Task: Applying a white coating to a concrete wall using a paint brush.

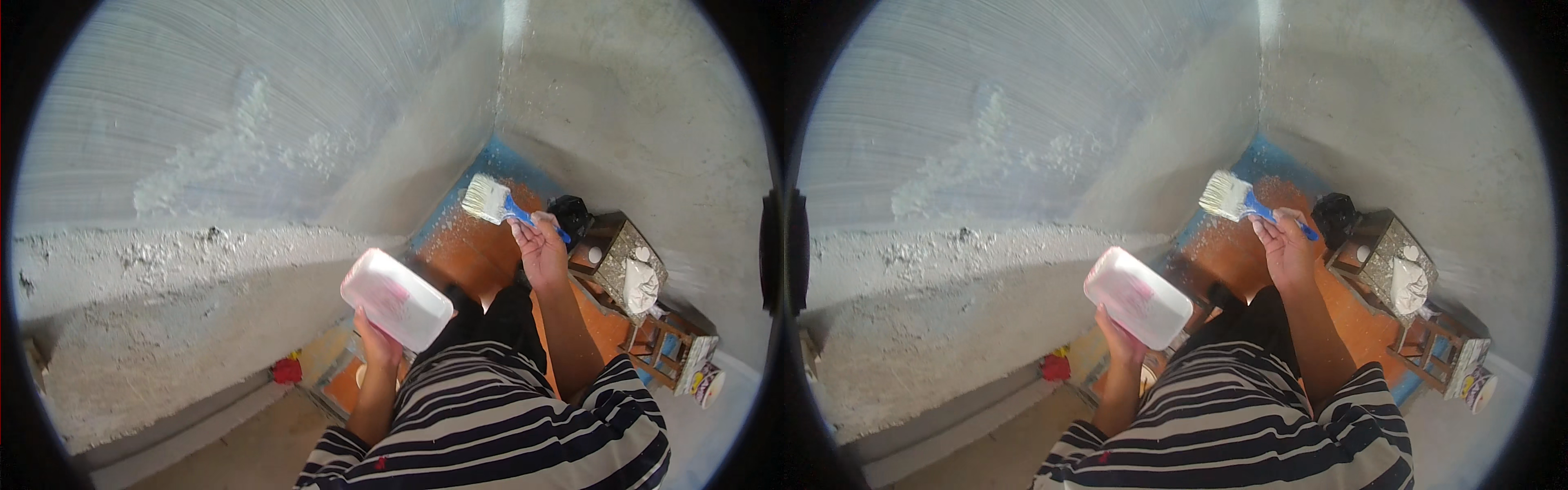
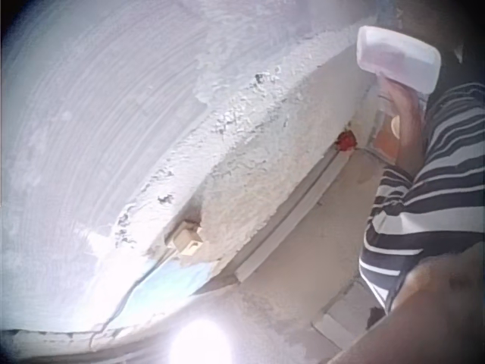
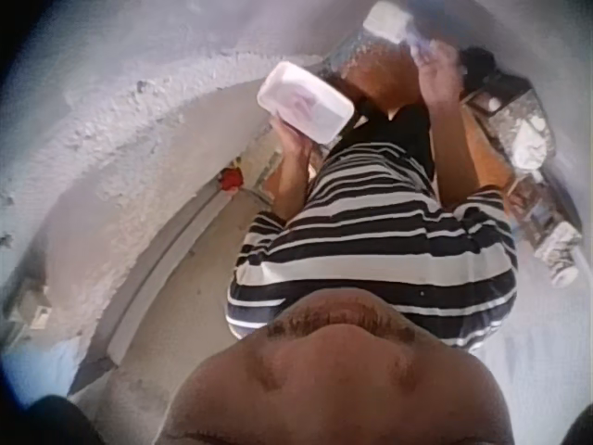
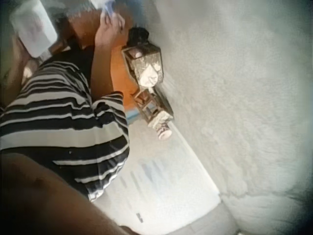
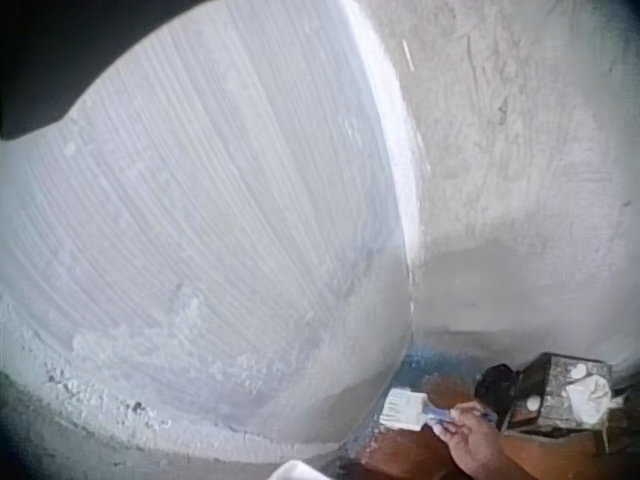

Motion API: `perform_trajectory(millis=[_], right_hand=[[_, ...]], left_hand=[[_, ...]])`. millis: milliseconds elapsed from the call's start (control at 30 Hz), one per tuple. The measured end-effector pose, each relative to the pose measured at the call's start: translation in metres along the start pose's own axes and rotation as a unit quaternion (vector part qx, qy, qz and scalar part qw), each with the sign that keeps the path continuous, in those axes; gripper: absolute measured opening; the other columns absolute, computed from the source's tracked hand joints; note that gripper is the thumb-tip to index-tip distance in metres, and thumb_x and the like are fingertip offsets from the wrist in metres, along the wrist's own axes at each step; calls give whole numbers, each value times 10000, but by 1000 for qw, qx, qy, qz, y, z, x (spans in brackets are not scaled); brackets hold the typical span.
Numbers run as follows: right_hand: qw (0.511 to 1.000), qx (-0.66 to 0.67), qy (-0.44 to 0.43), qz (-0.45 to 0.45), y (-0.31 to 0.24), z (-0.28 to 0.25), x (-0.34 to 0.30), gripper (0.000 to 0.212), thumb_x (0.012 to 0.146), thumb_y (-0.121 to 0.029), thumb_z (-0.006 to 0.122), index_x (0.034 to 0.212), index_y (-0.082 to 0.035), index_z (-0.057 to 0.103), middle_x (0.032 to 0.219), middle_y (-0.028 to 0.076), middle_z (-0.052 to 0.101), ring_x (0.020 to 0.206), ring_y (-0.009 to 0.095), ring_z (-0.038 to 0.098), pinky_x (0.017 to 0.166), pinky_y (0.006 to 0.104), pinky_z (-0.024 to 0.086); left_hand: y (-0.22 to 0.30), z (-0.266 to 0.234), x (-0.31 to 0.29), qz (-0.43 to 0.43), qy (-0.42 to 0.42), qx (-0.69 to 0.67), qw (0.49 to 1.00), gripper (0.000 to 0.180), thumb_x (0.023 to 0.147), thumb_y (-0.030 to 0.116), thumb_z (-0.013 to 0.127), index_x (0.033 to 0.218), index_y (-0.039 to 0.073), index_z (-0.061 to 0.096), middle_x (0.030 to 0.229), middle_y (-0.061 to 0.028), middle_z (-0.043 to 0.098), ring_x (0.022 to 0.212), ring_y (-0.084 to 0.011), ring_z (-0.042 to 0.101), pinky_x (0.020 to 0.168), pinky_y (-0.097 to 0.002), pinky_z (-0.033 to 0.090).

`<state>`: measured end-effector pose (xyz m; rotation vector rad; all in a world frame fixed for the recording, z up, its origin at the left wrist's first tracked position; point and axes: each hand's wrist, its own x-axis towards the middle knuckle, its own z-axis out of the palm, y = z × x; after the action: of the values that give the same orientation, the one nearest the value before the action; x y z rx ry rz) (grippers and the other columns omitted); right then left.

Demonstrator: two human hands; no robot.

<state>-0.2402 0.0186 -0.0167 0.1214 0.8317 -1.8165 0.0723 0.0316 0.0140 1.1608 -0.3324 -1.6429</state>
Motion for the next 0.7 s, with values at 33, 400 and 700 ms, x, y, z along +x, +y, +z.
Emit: perform_trajectory(millis=[33, 400, 700], right_hand=[[999, -21, -34, -17, -8, 5, -1, 67, 944, -63, 596, 1006, -44, 576, 1017, 154, 680, 1016, 303, 682, 890, 366, 561], [947, -225, -123, -192, -185, 30, -22, 240, 972, -56, 582, 1176, 48, 512, 1035, 235, 671, 912, 290, 706, 739, 367, 593], [839, -346, -256, -333, -259, 80, -68, 339, 966, -45, 559, 1264, 56, 432, 1119, 229, 641, 969, 240, 675, 798, 323, 613]], left_hand=[[-4, 6, -1, 1, 12, -3, 1000, 634, 1018, 487, 325, 1441, 18, 385, 1410, -131, 507, 1299, -292, 479, 1113, -425, 346], [-83, 144, -26, -30, -92, -77, 992, 656, 988, 516, 389, 1441, 42, 385, 1393, -126, 515, 1299, -274, 480, 1109, -428, 354], [-137, 227, -48, -4, -118, -132, 984, 654, 959, 489, 445, 1437, 47, 376, 1406, -124, 495, 1318, -280, 457, 1124, -439, 335]])
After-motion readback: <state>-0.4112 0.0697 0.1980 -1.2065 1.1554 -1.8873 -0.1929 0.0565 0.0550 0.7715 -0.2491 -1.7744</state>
